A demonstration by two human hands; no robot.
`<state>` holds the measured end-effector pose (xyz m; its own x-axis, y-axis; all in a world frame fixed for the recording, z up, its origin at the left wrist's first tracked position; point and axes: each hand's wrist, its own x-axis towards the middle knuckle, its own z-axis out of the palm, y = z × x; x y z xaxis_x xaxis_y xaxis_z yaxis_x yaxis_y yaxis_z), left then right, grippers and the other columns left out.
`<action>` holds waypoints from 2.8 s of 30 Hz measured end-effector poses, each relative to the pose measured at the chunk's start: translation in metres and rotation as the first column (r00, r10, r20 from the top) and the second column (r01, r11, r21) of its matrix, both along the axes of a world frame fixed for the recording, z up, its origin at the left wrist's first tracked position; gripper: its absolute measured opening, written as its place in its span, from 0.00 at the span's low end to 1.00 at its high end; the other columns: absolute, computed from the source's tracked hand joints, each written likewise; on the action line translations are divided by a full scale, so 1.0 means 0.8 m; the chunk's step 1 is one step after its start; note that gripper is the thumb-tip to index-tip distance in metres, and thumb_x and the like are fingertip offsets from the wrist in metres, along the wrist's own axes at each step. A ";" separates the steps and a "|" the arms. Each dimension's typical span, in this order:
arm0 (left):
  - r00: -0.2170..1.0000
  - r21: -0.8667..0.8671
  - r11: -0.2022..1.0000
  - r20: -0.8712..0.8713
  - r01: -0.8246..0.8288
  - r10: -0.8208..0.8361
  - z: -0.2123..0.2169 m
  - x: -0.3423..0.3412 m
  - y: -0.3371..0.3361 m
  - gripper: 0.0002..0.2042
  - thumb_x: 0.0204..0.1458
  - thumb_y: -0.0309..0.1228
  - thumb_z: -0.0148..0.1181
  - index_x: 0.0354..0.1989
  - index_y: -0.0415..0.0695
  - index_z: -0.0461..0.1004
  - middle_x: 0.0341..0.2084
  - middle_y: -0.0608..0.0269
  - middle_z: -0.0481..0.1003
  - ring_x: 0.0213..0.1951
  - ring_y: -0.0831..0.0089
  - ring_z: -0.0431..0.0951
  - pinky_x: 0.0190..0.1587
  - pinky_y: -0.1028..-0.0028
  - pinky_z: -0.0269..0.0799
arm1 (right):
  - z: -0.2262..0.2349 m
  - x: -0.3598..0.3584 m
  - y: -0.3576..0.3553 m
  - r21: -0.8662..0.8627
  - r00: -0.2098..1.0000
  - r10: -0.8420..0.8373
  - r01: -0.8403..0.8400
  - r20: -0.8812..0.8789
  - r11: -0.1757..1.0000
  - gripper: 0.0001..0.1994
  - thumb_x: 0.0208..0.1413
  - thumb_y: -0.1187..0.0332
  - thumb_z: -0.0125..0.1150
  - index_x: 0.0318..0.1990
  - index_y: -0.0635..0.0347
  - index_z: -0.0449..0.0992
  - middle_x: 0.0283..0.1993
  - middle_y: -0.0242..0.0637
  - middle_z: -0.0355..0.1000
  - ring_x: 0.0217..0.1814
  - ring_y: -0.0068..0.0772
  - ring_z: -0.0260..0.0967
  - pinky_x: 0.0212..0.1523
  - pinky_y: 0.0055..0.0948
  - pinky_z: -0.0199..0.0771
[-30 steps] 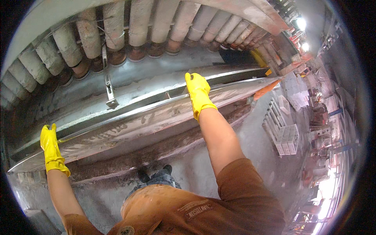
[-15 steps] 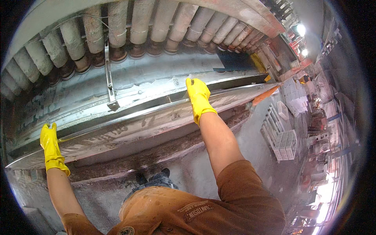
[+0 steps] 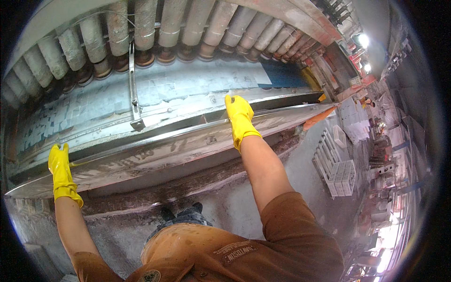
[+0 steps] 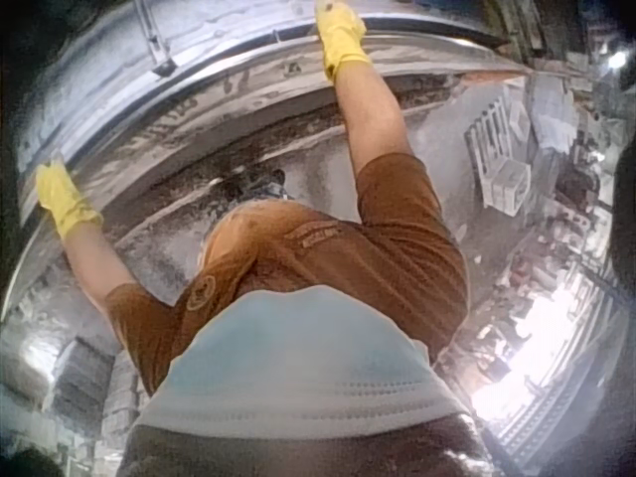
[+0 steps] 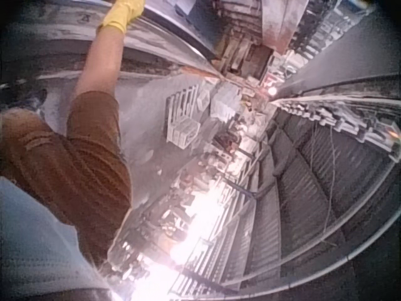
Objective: The person lifts and positions a large metal sheet onto a curved industrial machine, adjusting its alignment with both hands. The person then picks up a white plastic basket and places it on a nearby surface.
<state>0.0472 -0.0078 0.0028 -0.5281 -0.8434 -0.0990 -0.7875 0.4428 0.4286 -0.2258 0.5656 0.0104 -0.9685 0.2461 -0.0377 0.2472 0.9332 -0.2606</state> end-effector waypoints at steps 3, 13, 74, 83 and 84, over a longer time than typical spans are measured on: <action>1.000 0.032 0.999 -0.024 -0.012 0.013 -0.003 0.000 -0.003 0.27 0.60 0.49 0.59 0.58 0.38 0.74 0.52 0.45 0.79 0.45 0.52 0.83 0.43 0.61 0.81 | 0.007 0.003 0.000 -0.020 0.999 0.004 -0.003 0.034 1.000 0.30 0.63 0.37 0.50 0.58 0.50 0.78 0.60 0.45 0.75 0.64 0.50 0.71 0.62 0.44 0.70; 0.974 -0.221 0.970 0.220 0.104 -0.054 -0.019 -0.005 -0.020 0.28 0.61 0.52 0.56 0.59 0.41 0.74 0.57 0.45 0.76 0.57 0.49 0.76 0.57 0.58 0.72 | -0.007 -0.010 0.008 0.030 0.998 0.035 -0.036 0.045 0.999 0.29 0.64 0.38 0.46 0.57 0.49 0.79 0.60 0.45 0.76 0.63 0.50 0.72 0.63 0.45 0.70; 0.997 -0.247 0.969 0.064 -0.026 0.043 0.004 0.000 -0.017 0.23 0.51 0.53 0.65 0.43 0.45 0.82 0.43 0.51 0.82 0.48 0.49 0.81 0.51 0.56 0.76 | -0.028 -0.035 0.035 -0.104 0.961 0.234 -0.250 -0.150 0.963 0.27 0.65 0.44 0.53 0.42 0.66 0.80 0.35 0.44 0.81 0.33 0.43 0.78 0.38 0.42 0.73; 0.995 -0.261 0.963 0.061 -0.062 0.081 0.012 0.015 -0.022 0.23 0.51 0.55 0.65 0.40 0.45 0.81 0.41 0.50 0.82 0.46 0.49 0.81 0.49 0.56 0.76 | 0.003 -0.011 -0.022 -0.212 0.995 0.092 -0.096 -0.029 0.972 0.29 0.64 0.42 0.53 0.49 0.64 0.80 0.45 0.48 0.81 0.38 0.46 0.79 0.44 0.40 0.76; 0.996 -0.254 0.966 0.064 -0.050 0.068 0.013 0.010 -0.022 0.24 0.51 0.55 0.65 0.40 0.45 0.81 0.41 0.50 0.82 0.46 0.49 0.81 0.49 0.56 0.76 | -0.005 -0.020 -0.005 -0.139 0.989 0.115 -0.127 -0.092 0.982 0.28 0.64 0.42 0.54 0.49 0.63 0.80 0.45 0.47 0.81 0.36 0.44 0.79 0.43 0.39 0.77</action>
